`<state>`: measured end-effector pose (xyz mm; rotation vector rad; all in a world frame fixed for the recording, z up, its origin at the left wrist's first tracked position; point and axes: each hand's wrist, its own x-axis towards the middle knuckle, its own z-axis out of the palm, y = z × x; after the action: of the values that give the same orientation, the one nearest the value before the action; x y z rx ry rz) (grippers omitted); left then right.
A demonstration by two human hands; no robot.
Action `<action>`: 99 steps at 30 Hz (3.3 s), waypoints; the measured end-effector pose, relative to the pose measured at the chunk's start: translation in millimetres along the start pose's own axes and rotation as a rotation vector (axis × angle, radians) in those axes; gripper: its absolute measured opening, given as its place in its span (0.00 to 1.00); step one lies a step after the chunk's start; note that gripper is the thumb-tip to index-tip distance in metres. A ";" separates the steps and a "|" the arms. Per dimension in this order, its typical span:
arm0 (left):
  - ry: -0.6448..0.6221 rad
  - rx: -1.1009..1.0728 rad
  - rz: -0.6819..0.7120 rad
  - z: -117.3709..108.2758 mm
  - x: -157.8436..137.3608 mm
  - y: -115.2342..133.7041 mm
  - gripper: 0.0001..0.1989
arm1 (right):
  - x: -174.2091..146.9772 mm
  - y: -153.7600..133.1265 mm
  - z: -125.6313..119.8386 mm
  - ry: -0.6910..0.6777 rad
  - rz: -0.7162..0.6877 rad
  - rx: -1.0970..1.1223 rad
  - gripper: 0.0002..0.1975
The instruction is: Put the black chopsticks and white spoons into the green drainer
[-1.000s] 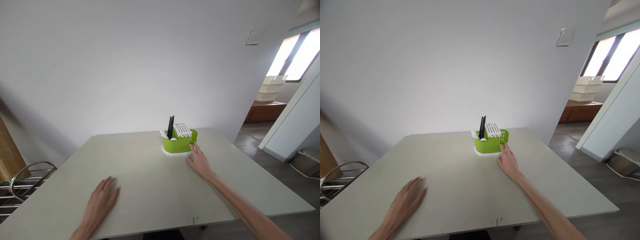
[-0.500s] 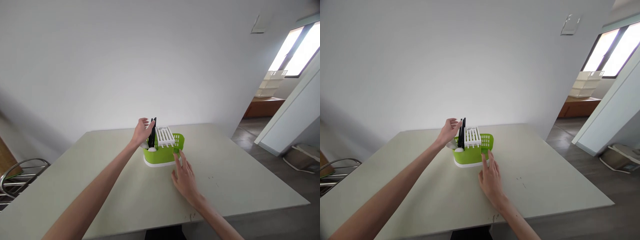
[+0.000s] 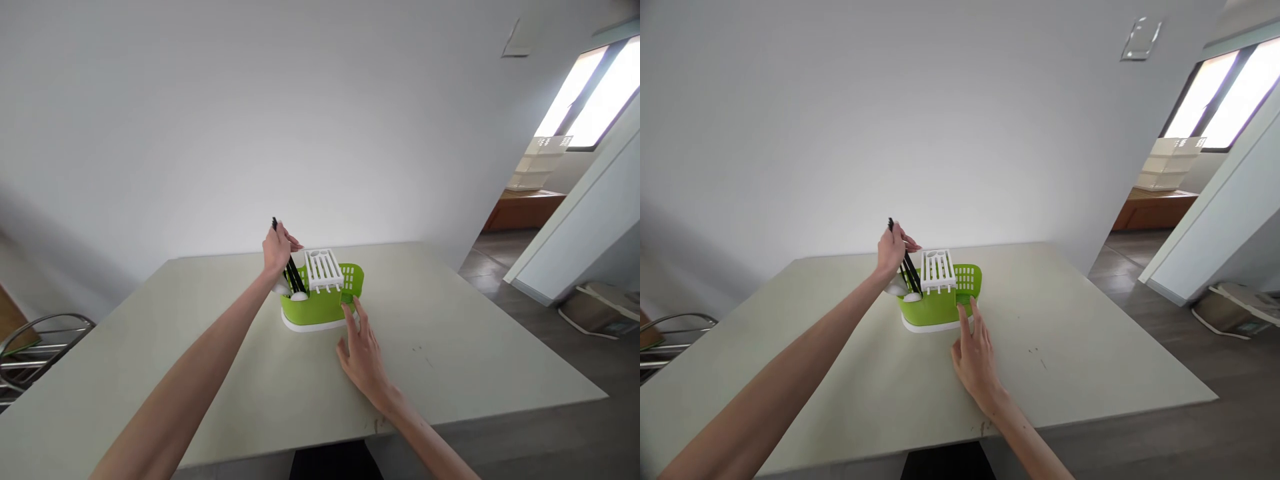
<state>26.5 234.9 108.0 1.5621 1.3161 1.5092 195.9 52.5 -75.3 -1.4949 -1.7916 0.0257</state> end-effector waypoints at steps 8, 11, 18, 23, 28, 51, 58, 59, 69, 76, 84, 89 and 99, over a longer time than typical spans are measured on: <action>0.602 -0.852 -0.083 -100.7 29.8 57.1 0.21 | -0.6 5.9 -1.9 -0.018 -0.006 0.054 0.47; 0.500 -1.083 -0.241 -135.1 11.9 66.8 0.19 | -6.4 -0.3 -8.5 -0.019 0.031 0.158 0.42; 0.125 -1.079 -0.430 -116.3 -79.3 61.9 0.22 | -23.8 -53.2 -42.7 -0.240 0.294 0.938 0.20; 0.054 -0.918 -0.427 -88.2 -125.5 59.7 0.23 | -10.1 -97.1 -56.8 -0.710 0.409 1.495 0.34; 0.147 -0.847 -0.469 -91.1 -149.9 42.1 0.23 | -12.2 -125.0 -32.1 -0.707 0.605 1.204 0.26; 0.021 -0.657 -0.649 -120.3 -184.5 -40.6 0.18 | 3.3 -129.6 -6.4 -1.059 0.509 1.382 0.30; -0.084 0.744 -0.464 -229.9 -152.2 -78.3 0.24 | 1.4 -38.1 -47.2 -1.011 0.498 1.136 0.31; -0.119 0.944 -0.429 -243.7 -153.4 -84.5 0.25 | 2.3 -25.0 -51.7 -0.978 0.499 1.106 0.30; -0.262 1.656 -0.239 -272.7 -169.9 -110.4 0.30 | 2.6 42.0 -72.4 -0.681 0.587 1.012 0.27; -0.162 1.449 -0.088 -272.3 -171.5 -138.2 0.36 | -5.6 42.2 -70.4 -0.554 0.606 1.051 0.24; -0.147 1.329 -0.117 -283.0 -176.1 -159.2 0.41 | 0.1 50.3 -69.1 -0.537 0.543 0.992 0.24; -0.153 1.369 -0.018 -296.9 -177.5 -160.5 0.37 | 16.6 58.6 -70.6 -0.243 0.372 0.602 0.23; -0.287 1.097 0.311 -225.1 -172.3 -96.1 0.42 | 42.4 44.9 -62.0 0.075 -0.130 0.155 0.24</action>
<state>-190.1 60.8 -3.3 2.6100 1.9110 0.5940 268.2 74.0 -30.9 -1.2531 -1.7809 0.0417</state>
